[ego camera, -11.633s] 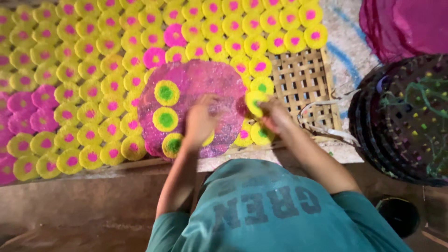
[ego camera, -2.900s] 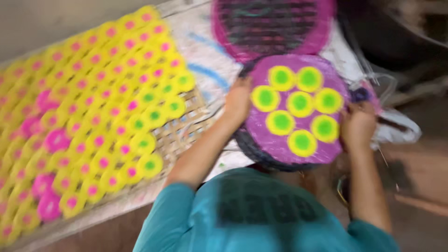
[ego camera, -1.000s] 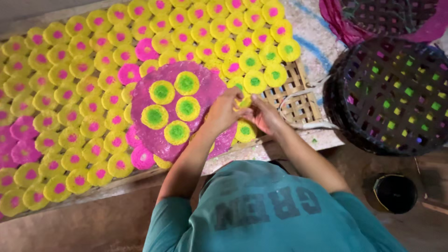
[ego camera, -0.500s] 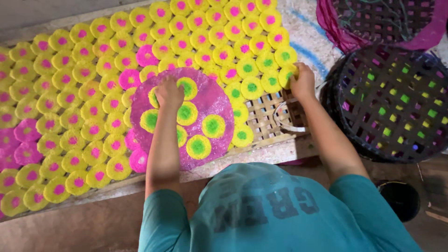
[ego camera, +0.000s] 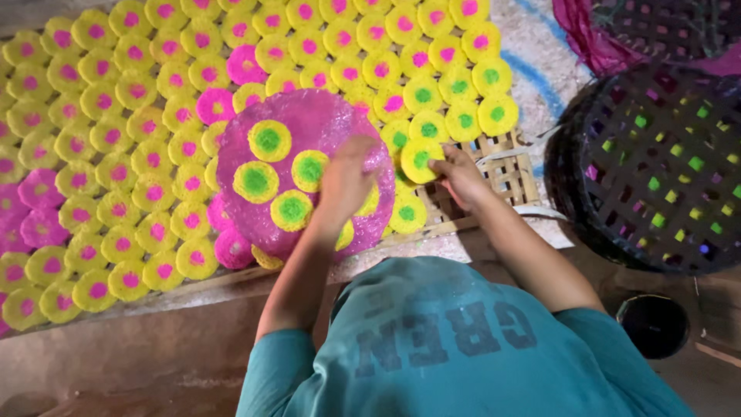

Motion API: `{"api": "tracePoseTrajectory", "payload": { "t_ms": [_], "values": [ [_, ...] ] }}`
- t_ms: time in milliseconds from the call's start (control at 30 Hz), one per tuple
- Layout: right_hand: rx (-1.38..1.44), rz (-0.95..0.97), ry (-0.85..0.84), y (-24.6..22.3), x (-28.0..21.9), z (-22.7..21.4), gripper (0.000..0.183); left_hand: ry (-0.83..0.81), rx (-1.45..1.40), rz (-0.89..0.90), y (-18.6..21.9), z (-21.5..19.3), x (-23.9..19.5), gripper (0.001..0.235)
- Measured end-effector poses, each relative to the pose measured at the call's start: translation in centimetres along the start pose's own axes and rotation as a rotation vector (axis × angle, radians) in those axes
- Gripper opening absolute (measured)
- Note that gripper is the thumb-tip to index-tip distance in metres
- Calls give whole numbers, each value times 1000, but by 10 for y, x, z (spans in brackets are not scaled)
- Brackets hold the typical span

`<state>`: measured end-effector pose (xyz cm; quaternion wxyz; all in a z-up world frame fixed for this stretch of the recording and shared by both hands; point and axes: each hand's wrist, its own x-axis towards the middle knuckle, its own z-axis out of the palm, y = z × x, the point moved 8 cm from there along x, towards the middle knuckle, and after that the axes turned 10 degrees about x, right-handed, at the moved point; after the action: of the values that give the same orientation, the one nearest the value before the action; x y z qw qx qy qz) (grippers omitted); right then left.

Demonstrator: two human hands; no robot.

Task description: The person arranges small yellow and pink circular discs on a woven tray, placing them in neat rows and occasionally transferring them to a pink mat. The person also handles a larger pink circular mat and stacks completed trays.

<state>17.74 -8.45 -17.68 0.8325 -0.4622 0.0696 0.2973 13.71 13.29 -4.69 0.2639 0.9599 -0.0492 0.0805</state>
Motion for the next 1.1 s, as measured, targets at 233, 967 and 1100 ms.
{"api": "tracePoseTrajectory", "payload": {
  "t_ms": [233,967,1100],
  "values": [
    [-1208,-511,215,-33,-28,7,44,-22,521,-346,-124,-17,-14,53],
    [-1041,-225,150,17,-96,-7,31,-112,265,-162,-21,11,-58,56],
    [-1208,-543,160,-19,-109,31,43,-165,253,-173,-41,20,-55,37]
  ]
}}
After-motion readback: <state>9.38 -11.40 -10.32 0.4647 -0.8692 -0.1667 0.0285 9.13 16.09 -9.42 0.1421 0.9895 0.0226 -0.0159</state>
